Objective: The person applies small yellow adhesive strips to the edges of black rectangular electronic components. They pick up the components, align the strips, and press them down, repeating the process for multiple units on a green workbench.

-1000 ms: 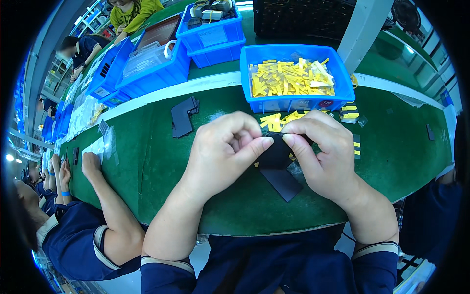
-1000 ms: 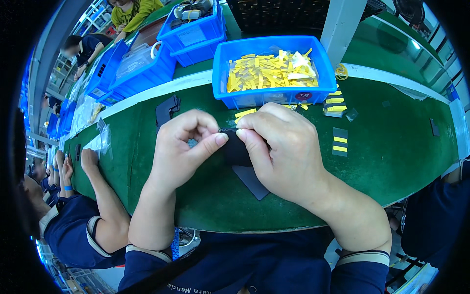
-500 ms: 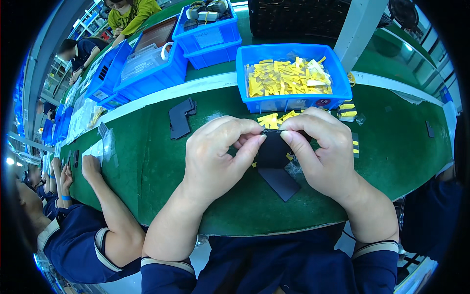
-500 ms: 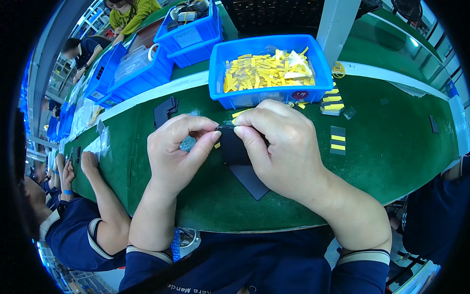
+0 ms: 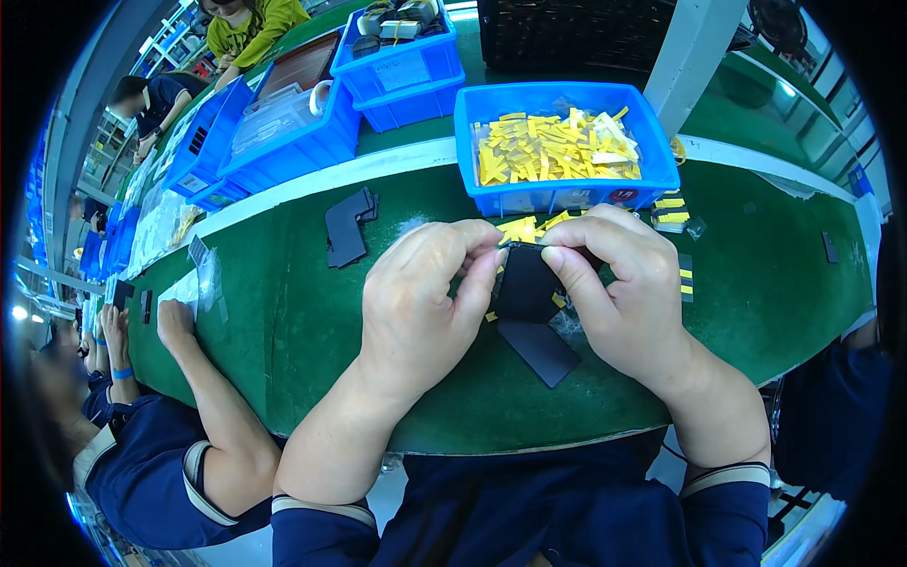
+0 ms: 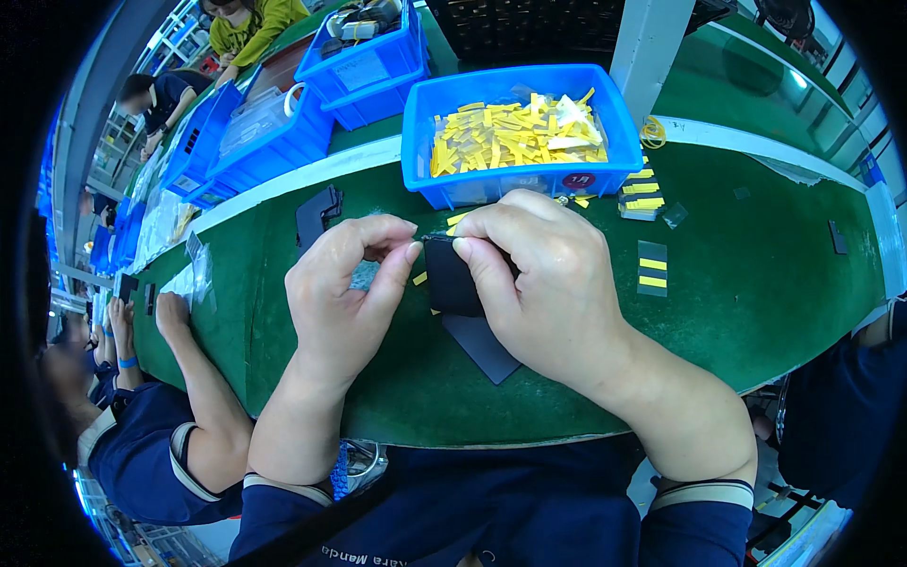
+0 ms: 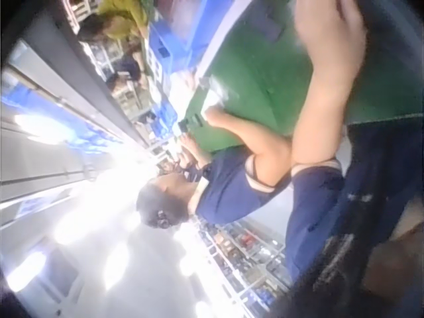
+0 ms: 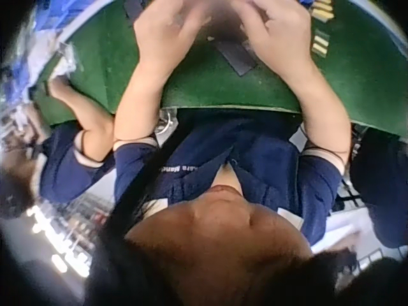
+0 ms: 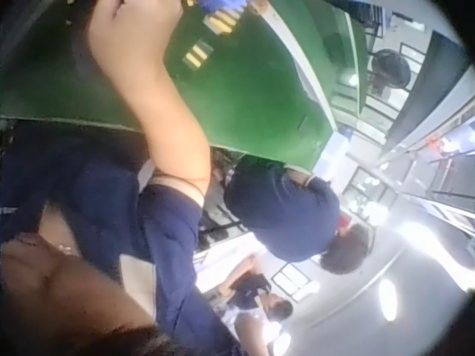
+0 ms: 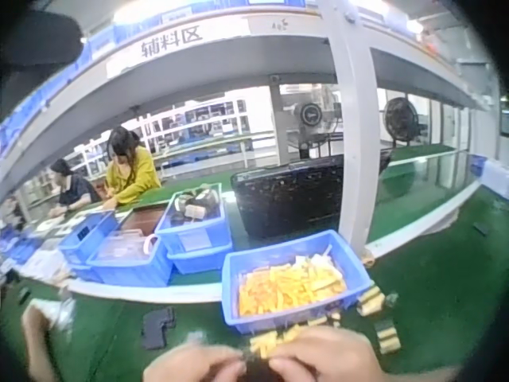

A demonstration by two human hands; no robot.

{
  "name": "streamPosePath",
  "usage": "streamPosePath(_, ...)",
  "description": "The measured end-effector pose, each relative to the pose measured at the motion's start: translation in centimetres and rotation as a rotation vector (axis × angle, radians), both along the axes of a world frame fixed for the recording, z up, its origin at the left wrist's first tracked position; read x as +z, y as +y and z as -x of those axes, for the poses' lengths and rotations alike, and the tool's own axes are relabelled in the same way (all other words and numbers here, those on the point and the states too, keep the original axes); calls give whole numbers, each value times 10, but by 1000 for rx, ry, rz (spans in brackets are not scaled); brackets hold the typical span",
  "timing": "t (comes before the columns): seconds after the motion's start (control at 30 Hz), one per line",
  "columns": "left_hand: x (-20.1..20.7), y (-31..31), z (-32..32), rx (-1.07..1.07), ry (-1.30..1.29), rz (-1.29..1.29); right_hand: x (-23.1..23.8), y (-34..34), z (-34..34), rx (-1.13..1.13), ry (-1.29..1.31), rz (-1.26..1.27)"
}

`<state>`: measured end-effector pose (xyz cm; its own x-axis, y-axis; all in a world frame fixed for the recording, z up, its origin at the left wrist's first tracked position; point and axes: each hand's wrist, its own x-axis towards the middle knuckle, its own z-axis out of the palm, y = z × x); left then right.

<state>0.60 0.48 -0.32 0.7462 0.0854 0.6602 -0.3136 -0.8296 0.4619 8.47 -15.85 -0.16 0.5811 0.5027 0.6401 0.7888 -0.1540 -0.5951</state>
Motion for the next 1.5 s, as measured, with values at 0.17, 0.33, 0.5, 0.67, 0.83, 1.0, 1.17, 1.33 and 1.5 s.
streamPosePath(0.17,2,-4,4,-43,164,264,0,0,-1,-7,9,2)
streamPosePath(0.33,1,-3,4,-138,420,701,-4,1,0,4,4,-4)
streamPosePath(0.5,3,-4,4,-172,465,811,-3,0,0,6,2,-1)
streamPosePath(0.67,3,-4,4,-165,466,809,-4,1,-1,8,-17,-10)
streamPosePath(0.83,0,-3,2,-165,481,903,-5,0,0,3,-45,9)
streamPosePath(1.0,-4,4,0,-184,421,860,-3,0,1,10,-50,20)
streamPosePath(1.17,-3,6,-1,-279,476,1010,-2,0,2,19,-38,17)
streamPosePath(1.33,-4,8,-1,-280,423,911,2,-1,1,38,-30,14)
streamPosePath(1.5,-4,12,-2,-285,399,715,2,-3,-2,84,43,-5)
